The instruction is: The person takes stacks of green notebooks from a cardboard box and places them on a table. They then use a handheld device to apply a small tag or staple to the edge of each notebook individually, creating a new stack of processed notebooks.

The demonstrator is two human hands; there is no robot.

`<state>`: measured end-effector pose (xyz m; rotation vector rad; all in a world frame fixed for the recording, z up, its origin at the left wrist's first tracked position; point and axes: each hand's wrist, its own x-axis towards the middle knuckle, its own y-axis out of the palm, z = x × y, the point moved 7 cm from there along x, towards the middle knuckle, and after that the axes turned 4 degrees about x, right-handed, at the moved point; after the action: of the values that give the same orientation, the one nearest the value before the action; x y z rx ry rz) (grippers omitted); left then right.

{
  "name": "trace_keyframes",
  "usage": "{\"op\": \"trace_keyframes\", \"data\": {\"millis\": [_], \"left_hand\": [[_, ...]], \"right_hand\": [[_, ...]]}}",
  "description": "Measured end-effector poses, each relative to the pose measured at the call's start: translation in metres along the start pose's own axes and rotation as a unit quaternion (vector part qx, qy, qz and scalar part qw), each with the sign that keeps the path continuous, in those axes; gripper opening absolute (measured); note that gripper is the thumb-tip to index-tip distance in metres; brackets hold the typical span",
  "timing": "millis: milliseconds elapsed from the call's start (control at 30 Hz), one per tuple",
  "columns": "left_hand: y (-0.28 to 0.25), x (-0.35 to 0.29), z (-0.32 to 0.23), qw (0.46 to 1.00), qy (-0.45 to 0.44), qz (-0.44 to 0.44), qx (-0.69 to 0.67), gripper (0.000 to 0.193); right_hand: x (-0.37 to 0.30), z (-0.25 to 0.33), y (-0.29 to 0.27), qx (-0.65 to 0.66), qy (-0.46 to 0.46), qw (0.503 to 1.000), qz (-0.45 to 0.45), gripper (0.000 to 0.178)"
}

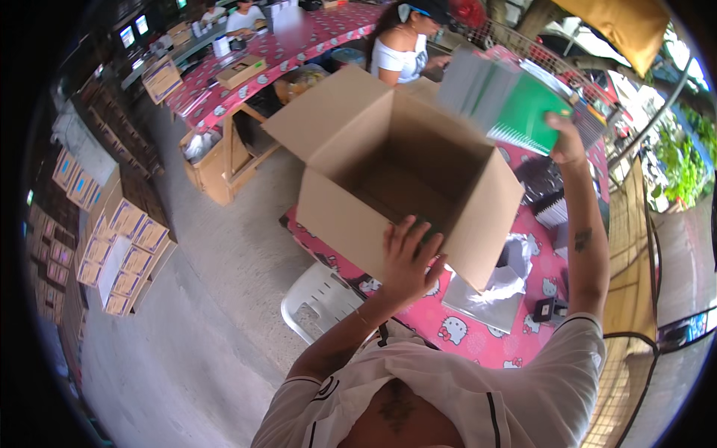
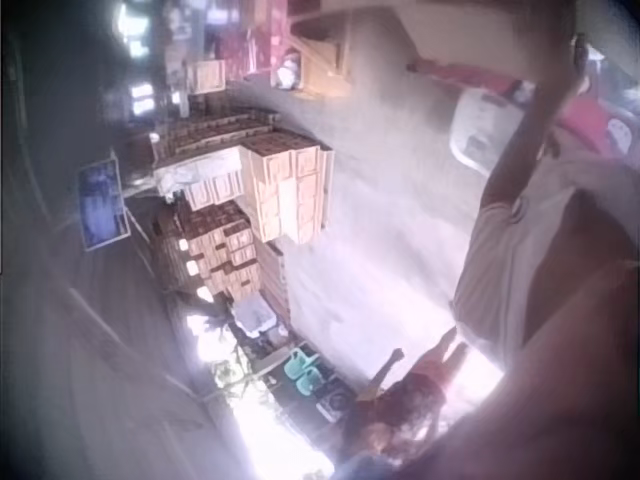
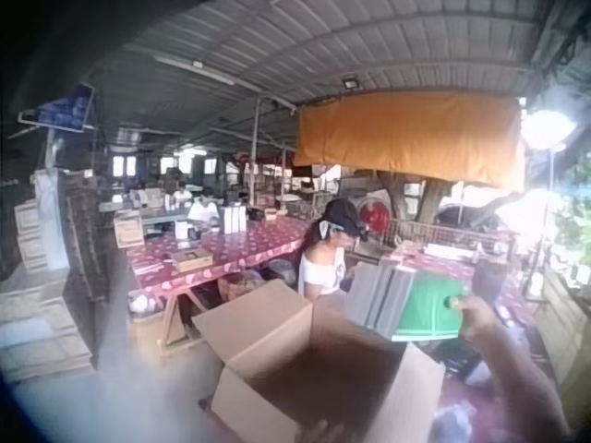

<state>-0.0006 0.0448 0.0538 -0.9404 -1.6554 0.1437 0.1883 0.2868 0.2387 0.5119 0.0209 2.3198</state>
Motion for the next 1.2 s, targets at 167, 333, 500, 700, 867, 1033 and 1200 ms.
{"op": "trace_keyframes", "data": {"millis": [167, 333, 500, 700, 867, 1033, 1200], "left_hand": [[0.005, 0.004, -0.007, 0.999, 0.014, -0.025, 0.02, 0.035], [0.001, 0.01, -0.024, 0.997, 0.021, -0.021, 0.072, 0.033], [0.002, 0.013, -0.037, 0.993, 0.007, -0.033, 0.113, 0.035], [0.008, 0.018, -0.041, 0.99, 0.009, -0.039, 0.135, 0.038], [0.003, 0.016, -0.037, 0.988, 0.022, -0.055, 0.145, 0.034], [0.004, 0.023, -0.036, 0.99, 0.016, -0.068, 0.12, 0.03], [0.0, 0.01, -0.031, 0.99, 0.006, -0.075, 0.117, 0.03]], "right_hand": [[-0.137, 0.049, -0.115, 0.097, -0.231, 0.933, -0.26, 0.06], [-0.306, 0.049, -0.217, 0.11, -0.235, 0.846, -0.466, 0.054], [-0.413, -0.019, -0.322, 0.181, -0.177, 0.746, -0.616, 0.035], [-0.424, -0.135, -0.417, 0.24, 0.003, 0.705, -0.667, 0.042], [-0.409, -0.195, -0.474, 0.17, -0.001, 0.775, -0.609, 0.048], [-0.406, -0.173, -0.48, 0.161, 0.038, 0.836, -0.522, 0.06], [-0.464, -0.126, -0.448, -0.139, 0.234, 0.572, -0.774, 0.063]]}}
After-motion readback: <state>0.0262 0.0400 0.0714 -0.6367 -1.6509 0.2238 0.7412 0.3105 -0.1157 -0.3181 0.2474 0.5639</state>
